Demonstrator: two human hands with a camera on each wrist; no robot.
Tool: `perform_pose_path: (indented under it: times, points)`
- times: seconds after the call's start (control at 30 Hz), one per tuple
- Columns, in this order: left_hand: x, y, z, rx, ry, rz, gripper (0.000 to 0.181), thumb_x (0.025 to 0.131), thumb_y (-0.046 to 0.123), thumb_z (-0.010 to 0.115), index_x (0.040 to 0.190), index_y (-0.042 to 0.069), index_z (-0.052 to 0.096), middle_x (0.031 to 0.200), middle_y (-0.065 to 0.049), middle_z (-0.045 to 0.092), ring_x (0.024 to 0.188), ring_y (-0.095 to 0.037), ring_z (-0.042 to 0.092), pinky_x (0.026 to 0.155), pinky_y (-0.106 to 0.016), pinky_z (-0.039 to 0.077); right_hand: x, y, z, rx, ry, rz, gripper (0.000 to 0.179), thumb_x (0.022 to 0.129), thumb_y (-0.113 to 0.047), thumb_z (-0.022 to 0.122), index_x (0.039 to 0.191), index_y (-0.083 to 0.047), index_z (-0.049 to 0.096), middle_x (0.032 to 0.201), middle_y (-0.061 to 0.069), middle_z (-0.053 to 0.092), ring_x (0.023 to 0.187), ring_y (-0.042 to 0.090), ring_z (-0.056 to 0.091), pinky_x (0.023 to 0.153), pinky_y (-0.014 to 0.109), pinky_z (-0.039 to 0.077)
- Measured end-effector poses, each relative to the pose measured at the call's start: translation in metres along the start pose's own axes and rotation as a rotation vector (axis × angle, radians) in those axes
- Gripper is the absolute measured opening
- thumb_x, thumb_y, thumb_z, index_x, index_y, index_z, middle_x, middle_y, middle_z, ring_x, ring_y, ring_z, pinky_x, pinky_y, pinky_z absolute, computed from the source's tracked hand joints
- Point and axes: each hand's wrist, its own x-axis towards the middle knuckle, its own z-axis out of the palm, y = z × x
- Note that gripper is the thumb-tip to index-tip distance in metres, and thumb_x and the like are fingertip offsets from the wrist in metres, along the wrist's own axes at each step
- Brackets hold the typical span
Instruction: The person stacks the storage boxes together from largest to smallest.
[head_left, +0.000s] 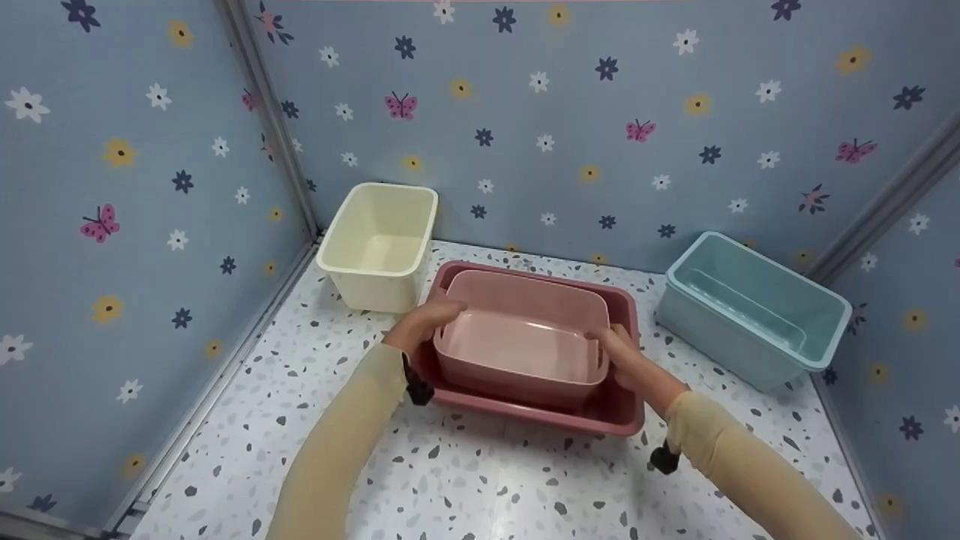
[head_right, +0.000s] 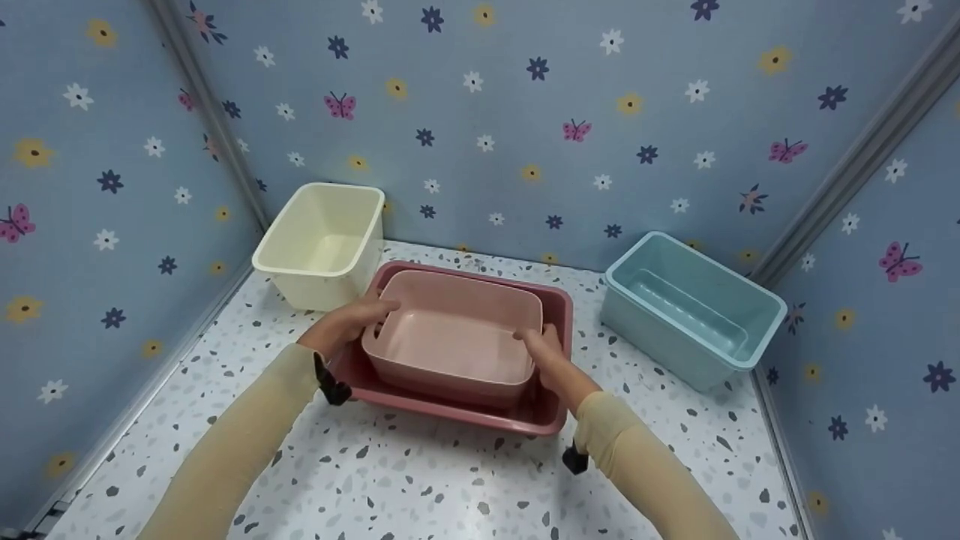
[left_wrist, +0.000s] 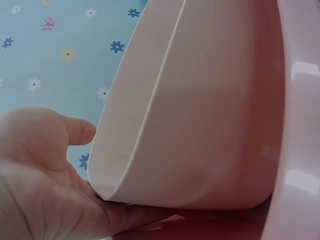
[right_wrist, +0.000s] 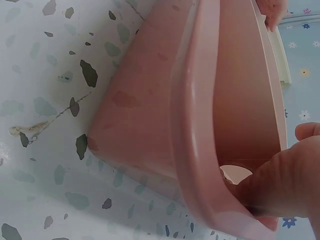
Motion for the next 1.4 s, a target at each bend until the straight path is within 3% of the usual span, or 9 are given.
perform_pose_path:
  times: [0.17,0.5,0.7,0.77,0.87,0.97,1.1,1.2,1.4]
  points:
    - [-0.001,0.002,-0.001,-0.026,-0.033,-0.008,0.079,0.097,0.021,0.048,0.154,0.002,-0.005,0.158,-0.015,0.001,0.138,-0.028,0.015,0.114,-0.041,0.018,0.000,-0.003,-0.001,0.004,-0.023,0.033,0.075,0.086,-0.016,0.058,0.148,0.000,0.018,0.147,0.020,0.027,0.132,0.038,0.032,0.108,0.049,0.031]
    - [-0.001,0.007,-0.002,0.108,-0.028,-0.007,0.077,0.099,0.027,0.044,0.153,-0.004,-0.002,0.160,-0.018,-0.003,0.144,-0.028,0.003,0.116,-0.042,0.008,-0.003,-0.012,-0.002,-0.091,-0.015,0.069,0.074,0.086,-0.017,0.058,0.147,0.001,0.019,0.146,0.019,0.027,0.133,0.036,0.030,0.110,0.049,0.026]
    - [-0.001,0.010,0.000,0.156,0.010,0.062,0.051,0.098,0.022,0.044,0.138,-0.011,0.039,0.137,-0.025,0.040,0.122,-0.033,0.042,0.107,-0.043,0.032,-0.008,-0.017,0.004,-0.188,0.035,0.042,0.067,0.087,-0.021,0.059,0.140,0.003,0.026,0.134,0.018,0.032,0.119,0.035,0.038,0.100,0.047,0.038]
    - [-0.003,0.009,0.001,0.183,0.031,0.087,0.051,0.097,0.020,0.044,0.136,-0.012,0.041,0.135,-0.026,0.042,0.121,-0.033,0.043,0.106,-0.043,0.033,-0.010,-0.019,0.006,-0.219,0.049,0.027,0.070,0.088,-0.021,0.058,0.143,0.004,0.021,0.138,0.020,0.030,0.119,0.034,0.037,0.100,0.046,0.039]
    - [-0.007,0.008,0.001,0.204,0.050,0.092,0.060,0.098,0.022,0.045,0.145,-0.011,0.029,0.148,-0.026,0.031,0.132,-0.032,0.033,0.111,-0.043,0.026,-0.013,-0.020,0.008,-0.258,0.089,-0.017,0.078,0.090,-0.020,0.056,0.148,0.004,0.011,0.148,0.023,0.023,0.128,0.034,0.033,0.107,0.047,0.032]
    - [-0.012,0.006,-0.002,0.195,0.075,0.132,0.062,0.099,0.022,0.045,0.150,-0.005,0.023,0.149,-0.024,0.033,0.132,-0.033,0.036,0.109,-0.045,0.030,-0.017,-0.023,0.008,-0.310,0.113,-0.080,0.078,0.092,-0.019,0.055,0.150,0.004,0.008,0.152,0.025,0.022,0.135,0.035,0.029,0.111,0.049,0.024]
    - [-0.020,0.001,-0.007,0.259,0.167,0.262,0.050,0.097,0.020,0.046,0.140,-0.004,0.044,0.128,-0.022,0.055,0.110,-0.030,0.054,0.095,-0.044,0.045,-0.027,-0.025,0.004,-0.367,0.090,-0.177,0.070,0.094,-0.019,0.055,0.149,0.001,0.019,0.150,0.024,0.029,0.135,0.036,0.032,0.110,0.052,0.027]
    - [-0.029,-0.005,-0.012,0.323,0.248,0.318,0.046,0.097,0.021,0.047,0.133,-0.007,0.052,0.124,-0.022,0.059,0.112,-0.030,0.055,0.095,-0.045,0.045,-0.039,-0.022,-0.001,-0.403,0.058,-0.267,0.062,0.095,-0.020,0.055,0.147,0.000,0.027,0.147,0.023,0.035,0.134,0.036,0.035,0.108,0.052,0.030]
    - [-0.049,-0.030,-0.018,0.303,0.341,0.397,0.041,0.099,0.019,0.047,0.132,-0.005,0.054,0.128,-0.022,0.056,0.118,-0.035,0.053,0.097,-0.049,0.043,-0.062,-0.008,-0.010,-0.503,0.096,-0.480,0.045,0.095,-0.018,0.057,0.135,-0.002,0.044,0.134,0.020,0.050,0.124,0.035,0.047,0.103,0.051,0.037]
